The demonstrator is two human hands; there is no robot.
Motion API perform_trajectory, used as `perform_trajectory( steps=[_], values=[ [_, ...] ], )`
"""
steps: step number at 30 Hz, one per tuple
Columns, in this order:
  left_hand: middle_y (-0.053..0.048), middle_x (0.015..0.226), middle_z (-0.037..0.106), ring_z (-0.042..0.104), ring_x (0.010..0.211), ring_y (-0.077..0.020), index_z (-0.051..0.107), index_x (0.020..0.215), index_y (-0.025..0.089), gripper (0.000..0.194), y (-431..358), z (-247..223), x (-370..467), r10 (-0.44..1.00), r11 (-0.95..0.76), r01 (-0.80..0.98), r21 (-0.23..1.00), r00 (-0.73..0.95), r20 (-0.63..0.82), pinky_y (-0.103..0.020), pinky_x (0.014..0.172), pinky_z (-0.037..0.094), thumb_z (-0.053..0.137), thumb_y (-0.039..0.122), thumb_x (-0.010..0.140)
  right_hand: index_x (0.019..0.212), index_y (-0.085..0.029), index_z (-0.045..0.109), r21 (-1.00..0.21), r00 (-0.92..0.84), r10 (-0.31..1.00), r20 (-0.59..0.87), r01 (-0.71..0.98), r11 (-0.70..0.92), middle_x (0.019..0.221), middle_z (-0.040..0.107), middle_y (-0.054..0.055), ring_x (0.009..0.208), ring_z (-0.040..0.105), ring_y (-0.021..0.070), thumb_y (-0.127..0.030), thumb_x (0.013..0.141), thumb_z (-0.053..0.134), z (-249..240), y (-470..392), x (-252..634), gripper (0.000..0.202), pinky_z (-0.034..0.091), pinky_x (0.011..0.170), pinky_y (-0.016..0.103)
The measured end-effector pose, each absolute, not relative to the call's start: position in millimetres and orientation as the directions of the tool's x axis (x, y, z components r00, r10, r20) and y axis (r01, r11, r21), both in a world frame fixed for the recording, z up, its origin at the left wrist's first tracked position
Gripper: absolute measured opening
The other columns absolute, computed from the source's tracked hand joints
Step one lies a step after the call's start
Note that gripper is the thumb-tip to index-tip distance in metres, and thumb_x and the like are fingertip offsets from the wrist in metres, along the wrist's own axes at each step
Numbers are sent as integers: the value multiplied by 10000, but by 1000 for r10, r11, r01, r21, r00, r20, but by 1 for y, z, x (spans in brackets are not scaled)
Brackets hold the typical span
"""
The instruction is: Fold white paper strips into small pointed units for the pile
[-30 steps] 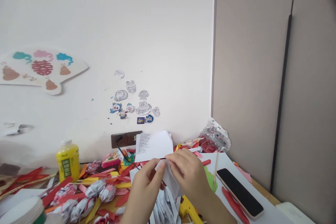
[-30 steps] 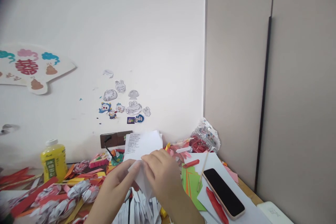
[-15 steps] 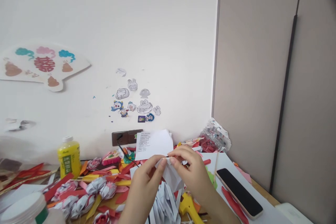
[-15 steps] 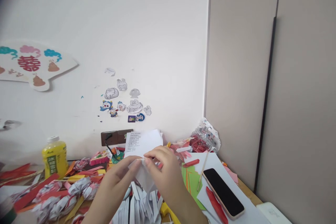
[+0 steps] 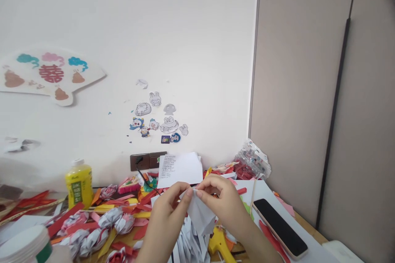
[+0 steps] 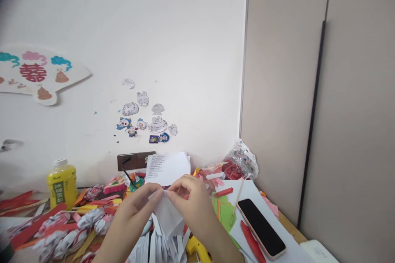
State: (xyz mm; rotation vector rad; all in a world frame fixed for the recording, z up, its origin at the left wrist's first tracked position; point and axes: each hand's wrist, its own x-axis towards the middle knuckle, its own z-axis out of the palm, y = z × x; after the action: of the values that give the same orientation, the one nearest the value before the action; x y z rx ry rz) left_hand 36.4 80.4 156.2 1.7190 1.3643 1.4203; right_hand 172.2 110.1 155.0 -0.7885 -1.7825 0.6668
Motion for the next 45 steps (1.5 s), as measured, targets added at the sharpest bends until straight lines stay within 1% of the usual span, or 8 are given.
perform_trajectory(
  steps=[7,13,19,27,35,41,43,45],
  values=[
    [-2,638,621,548,611,-176,637,727,201,240,80,155,37,890,-377,388,841,-102,445,-220,504,388,489,388,756,688,-168,603,-725,-269,759,594,232,649,696,579,-4,654,532,131,-139,720,548,154,111,173,70,417,588,224],
    [-13,700,664,583,690,-198,678,784,209,237,80,154,35,881,-392,418,819,-86,466,-236,580,419,499,362,765,706,-146,615,-782,-324,777,540,149,605,703,597,20,680,549,146,-191,762,522,153,116,177,117,419,598,232],
    [-23,674,621,574,696,-211,654,803,181,298,83,152,35,890,-398,459,795,-17,455,-267,608,420,434,381,798,738,-154,608,-782,-344,781,521,175,598,741,603,19,708,555,152,-198,777,531,150,118,179,97,413,609,236],
    [-15,728,635,566,677,-189,590,772,197,245,83,152,36,889,-376,542,752,-19,458,-251,592,403,424,374,806,712,-168,531,-531,-337,668,664,417,738,742,534,-1,726,495,139,-108,814,492,151,111,173,125,355,632,241],
    [13,620,597,525,585,-160,553,683,205,258,85,153,31,881,-357,593,722,-45,471,-228,535,370,409,375,812,718,-171,553,-531,-369,685,628,440,724,737,550,-7,720,503,135,-150,840,512,151,115,176,130,353,624,237],
    [24,565,567,500,546,-155,552,624,204,222,89,153,28,900,-350,700,622,68,430,-234,524,353,440,304,787,693,-166,565,-357,-382,579,720,512,781,735,573,7,751,484,159,-102,802,562,148,121,173,127,358,646,259],
    [30,540,550,492,524,-151,538,606,204,225,90,151,29,900,-339,688,641,38,435,-236,511,349,440,302,782,712,-169,584,-283,-353,518,779,540,793,765,576,24,765,480,173,-117,807,551,147,121,174,114,358,659,274],
    [45,496,525,489,485,-142,519,620,206,210,92,149,29,900,-308,609,731,-62,431,-230,491,357,445,325,777,749,-176,606,-215,-324,455,829,567,795,749,577,35,735,485,177,-148,832,508,147,120,175,131,356,647,284]
  ],
)
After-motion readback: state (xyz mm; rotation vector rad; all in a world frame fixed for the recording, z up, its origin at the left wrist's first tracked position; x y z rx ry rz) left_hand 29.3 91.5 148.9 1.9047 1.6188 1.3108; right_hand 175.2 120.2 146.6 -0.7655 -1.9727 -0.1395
